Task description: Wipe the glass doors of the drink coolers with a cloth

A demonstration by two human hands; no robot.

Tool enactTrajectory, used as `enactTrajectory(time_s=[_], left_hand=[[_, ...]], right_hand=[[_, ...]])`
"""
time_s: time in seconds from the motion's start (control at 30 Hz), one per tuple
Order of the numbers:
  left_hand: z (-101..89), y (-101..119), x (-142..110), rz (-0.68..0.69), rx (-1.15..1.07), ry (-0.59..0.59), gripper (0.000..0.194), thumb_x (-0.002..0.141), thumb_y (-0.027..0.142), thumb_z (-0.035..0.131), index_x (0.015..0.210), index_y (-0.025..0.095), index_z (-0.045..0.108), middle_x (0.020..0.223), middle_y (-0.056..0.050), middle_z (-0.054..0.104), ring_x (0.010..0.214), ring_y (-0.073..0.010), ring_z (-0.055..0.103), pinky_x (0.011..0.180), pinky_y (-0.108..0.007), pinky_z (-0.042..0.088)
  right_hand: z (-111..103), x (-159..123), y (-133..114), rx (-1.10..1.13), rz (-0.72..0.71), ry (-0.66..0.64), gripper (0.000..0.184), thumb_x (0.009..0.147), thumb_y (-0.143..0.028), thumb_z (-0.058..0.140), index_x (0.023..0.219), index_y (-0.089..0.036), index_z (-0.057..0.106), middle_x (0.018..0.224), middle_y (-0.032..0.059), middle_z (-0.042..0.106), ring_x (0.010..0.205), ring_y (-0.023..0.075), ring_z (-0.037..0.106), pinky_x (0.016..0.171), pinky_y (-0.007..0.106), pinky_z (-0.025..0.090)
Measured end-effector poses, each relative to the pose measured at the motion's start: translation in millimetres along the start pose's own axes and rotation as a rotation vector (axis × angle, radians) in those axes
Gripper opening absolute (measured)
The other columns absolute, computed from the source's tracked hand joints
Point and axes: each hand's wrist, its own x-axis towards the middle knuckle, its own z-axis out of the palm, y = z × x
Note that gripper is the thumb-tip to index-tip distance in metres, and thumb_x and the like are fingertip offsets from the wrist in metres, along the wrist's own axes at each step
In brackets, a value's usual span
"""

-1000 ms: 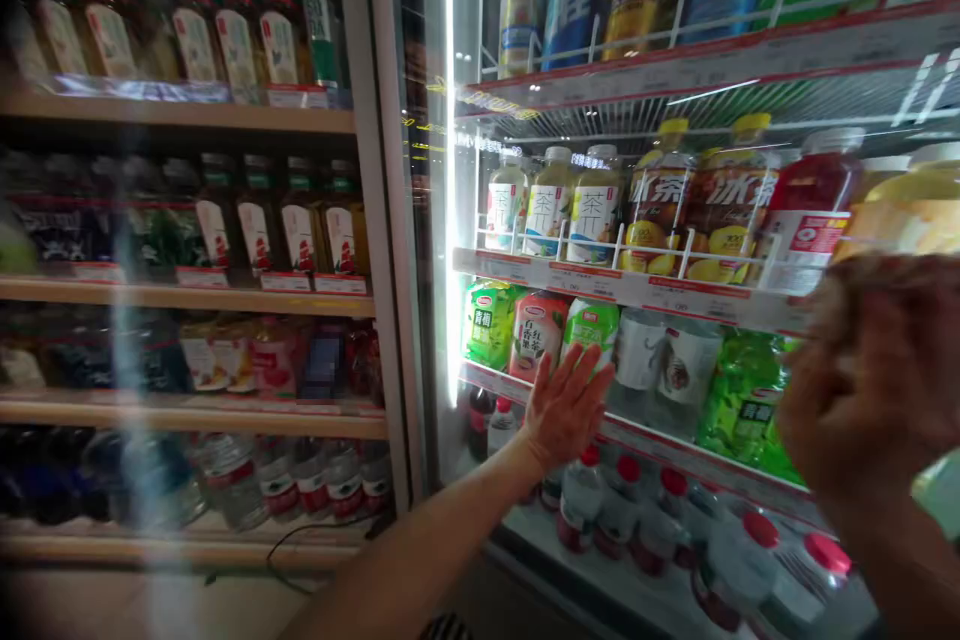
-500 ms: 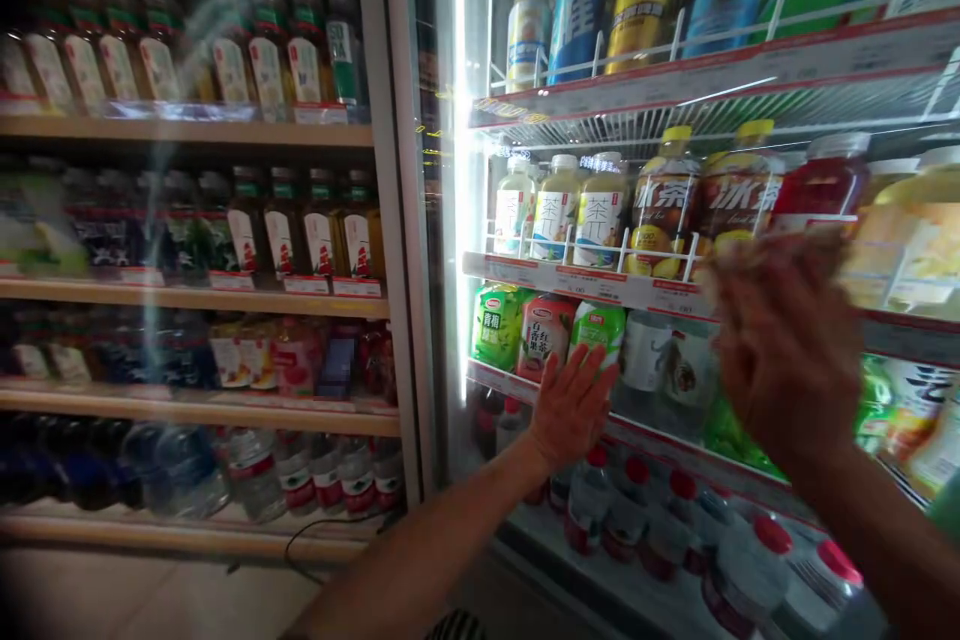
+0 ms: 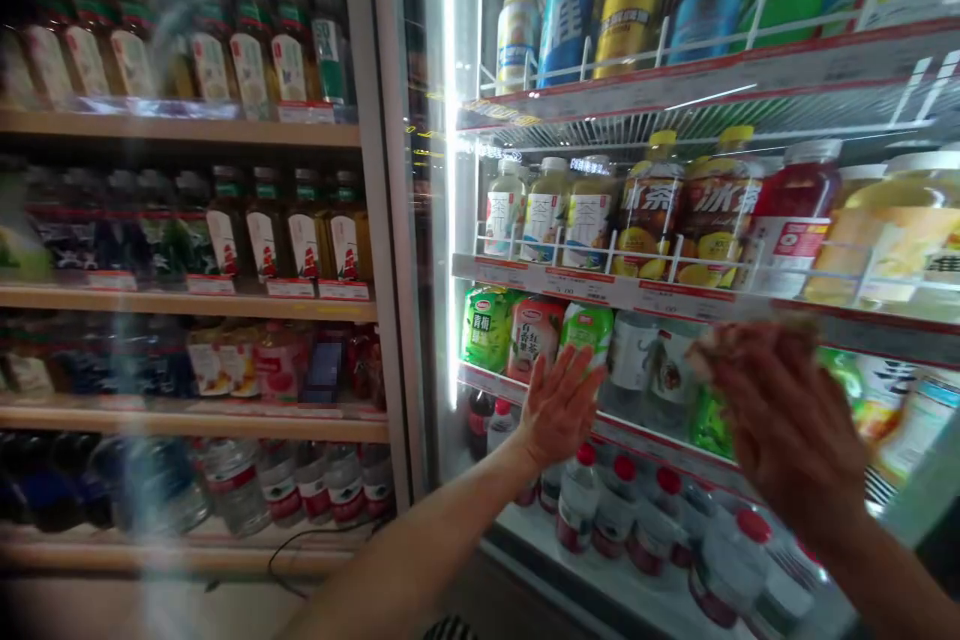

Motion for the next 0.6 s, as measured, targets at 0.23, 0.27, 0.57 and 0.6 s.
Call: enactTrajectory(time_s=[0.23, 0.27, 0.57, 0.6], left_hand=[[3.8, 0, 1, -0.028, -0.122, 0.014, 0.048, 0.084, 0.018, 0.042, 0.131, 0.014, 0.038, 0.134, -0.010, 0.045, 0.135, -0.0205, 0.020, 0.112, -0.043, 0.010], [4.7, 1, 1, -0.031, -0.136, 0.011, 0.050, 0.083, 0.018, 0.043, 0.133, 0.015, 0.036, 0.135, -0.011, 0.044, 0.135, -0.0204, 0.020, 0.112, -0.043, 0.010], [-2.9, 23, -21, -0.074, -0.180, -0.115, 0.064, 0.081, 0.016, 0.048, 0.140, 0.018, 0.021, 0.143, -0.012, 0.029, 0.136, -0.0245, 0.016, 0.111, -0.047, 0.015], [-4.5, 26, -24, -0.064, -0.182, -0.131, 0.065, 0.081, 0.015, 0.049, 0.140, 0.018, 0.020, 0.143, -0.011, 0.029, 0.136, -0.0246, 0.016, 0.110, -0.047, 0.016]], right_hand=[[-16, 39, 42, -0.246, -0.013, -0.010, 0.042, 0.087, -0.018, 0.034, 0.128, -0.016, 0.045, 0.138, 0.0109, 0.038, 0.131, 0.0270, 0.030, 0.105, 0.051, 0.029], [-20, 38, 53, -0.263, -0.031, 0.005, 0.043, 0.087, -0.017, 0.037, 0.130, -0.017, 0.043, 0.138, 0.0103, 0.038, 0.131, 0.0261, 0.030, 0.105, 0.049, 0.030], [-60, -152, 23, -0.285, -0.080, -0.309, 0.060, 0.081, -0.012, 0.049, 0.137, -0.025, 0.030, 0.143, 0.0079, 0.032, 0.133, 0.0243, 0.028, 0.104, 0.046, 0.034], [-64, -153, 26, -0.293, -0.088, -0.327, 0.059, 0.082, -0.013, 0.049, 0.136, -0.025, 0.031, 0.143, 0.0083, 0.033, 0.133, 0.0239, 0.028, 0.105, 0.045, 0.034]])
